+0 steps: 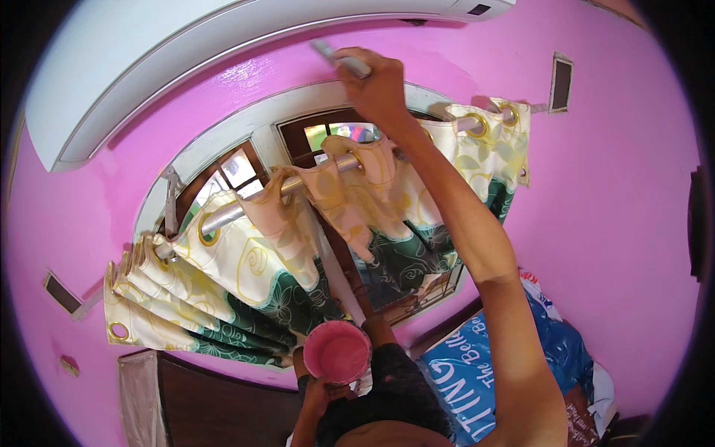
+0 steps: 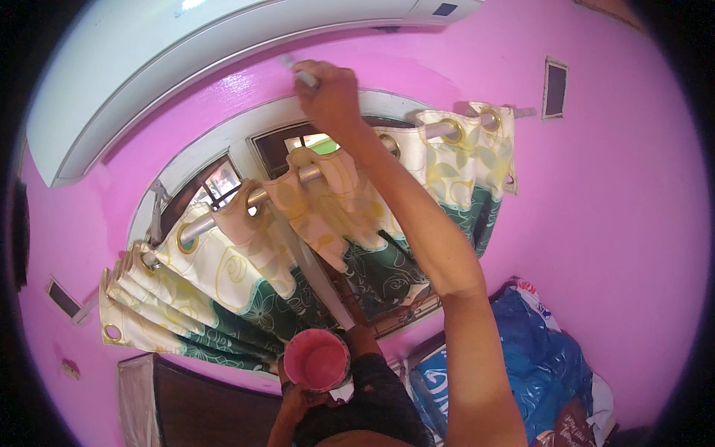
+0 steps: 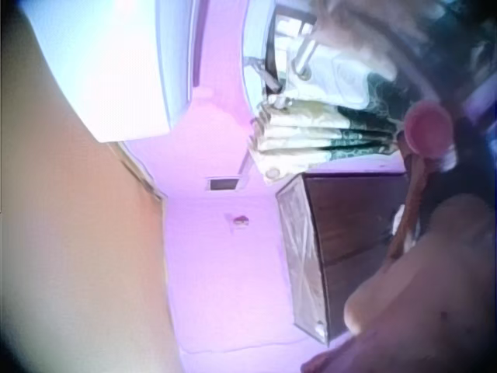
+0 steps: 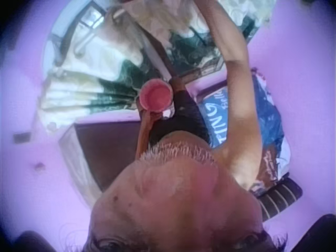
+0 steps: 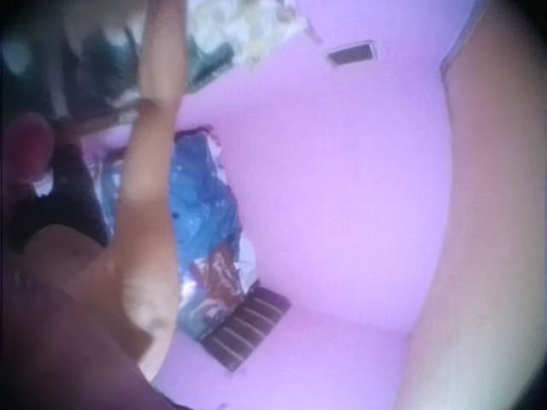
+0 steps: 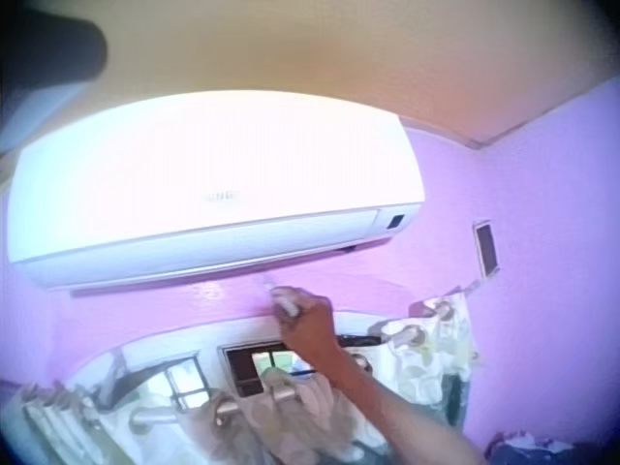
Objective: The person paints the upper wall and ceiling area near a window using a paintbrush and a pink bucket of paint. They repeatedly dip the brush into the bucket and apply paint to the wall above the curtain rod and around the air conditioner unit.
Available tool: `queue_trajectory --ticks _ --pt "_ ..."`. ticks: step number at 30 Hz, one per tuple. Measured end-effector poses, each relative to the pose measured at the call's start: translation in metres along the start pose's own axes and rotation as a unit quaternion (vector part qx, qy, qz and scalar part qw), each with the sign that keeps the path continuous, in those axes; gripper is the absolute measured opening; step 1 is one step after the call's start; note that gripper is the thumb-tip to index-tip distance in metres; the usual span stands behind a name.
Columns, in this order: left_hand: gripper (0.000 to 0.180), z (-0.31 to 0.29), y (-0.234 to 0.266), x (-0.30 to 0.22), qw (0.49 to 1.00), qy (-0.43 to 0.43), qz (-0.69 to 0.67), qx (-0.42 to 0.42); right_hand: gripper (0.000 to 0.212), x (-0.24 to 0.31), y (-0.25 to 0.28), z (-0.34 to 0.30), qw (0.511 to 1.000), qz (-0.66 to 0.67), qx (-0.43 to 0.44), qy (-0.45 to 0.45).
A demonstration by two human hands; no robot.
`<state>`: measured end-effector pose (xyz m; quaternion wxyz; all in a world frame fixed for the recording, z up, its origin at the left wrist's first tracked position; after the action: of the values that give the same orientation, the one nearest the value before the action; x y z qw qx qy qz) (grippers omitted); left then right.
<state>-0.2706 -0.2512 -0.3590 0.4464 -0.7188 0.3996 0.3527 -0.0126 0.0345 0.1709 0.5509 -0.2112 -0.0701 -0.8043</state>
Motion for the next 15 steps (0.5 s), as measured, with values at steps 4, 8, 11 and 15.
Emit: queue_trajectory --ticks 4,8,11,15 --pt "0.049 0.006 0.011 0.008 1.0 0.003 -0.02 0.014 0.014 -0.01 0.008 0.005 0.987 0.09 0.1 -0.087" --pt "0.043 0.004 0.02 0.011 0.998 -0.005 0.069 0.015 0.014 -0.061 0.071 0.033 0.985 0.085 0.057 -0.14" --pt "0.042 -0.004 0.019 0.005 0.996 -0.019 0.089 0.014 0.016 -0.117 0.116 0.054 0.986 0.066 0.005 -0.155" --pt "0.04 -0.005 0.009 -0.006 0.998 -0.005 0.056 -0.003 0.019 -0.15 0.163 0.074 0.983 0.0 -0.029 -0.182"
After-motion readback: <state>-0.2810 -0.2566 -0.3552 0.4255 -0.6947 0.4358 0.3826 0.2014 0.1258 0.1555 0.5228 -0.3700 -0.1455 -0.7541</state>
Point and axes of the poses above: each hand's wrist, its own z-axis towards the middle knuckle, its own y-axis out of the back of the hand, x = y × z, the point moved 7 cm from there along z, towards the middle knuckle, and after that the axes turned 14 degrees about -y, right-handed, at the moved point
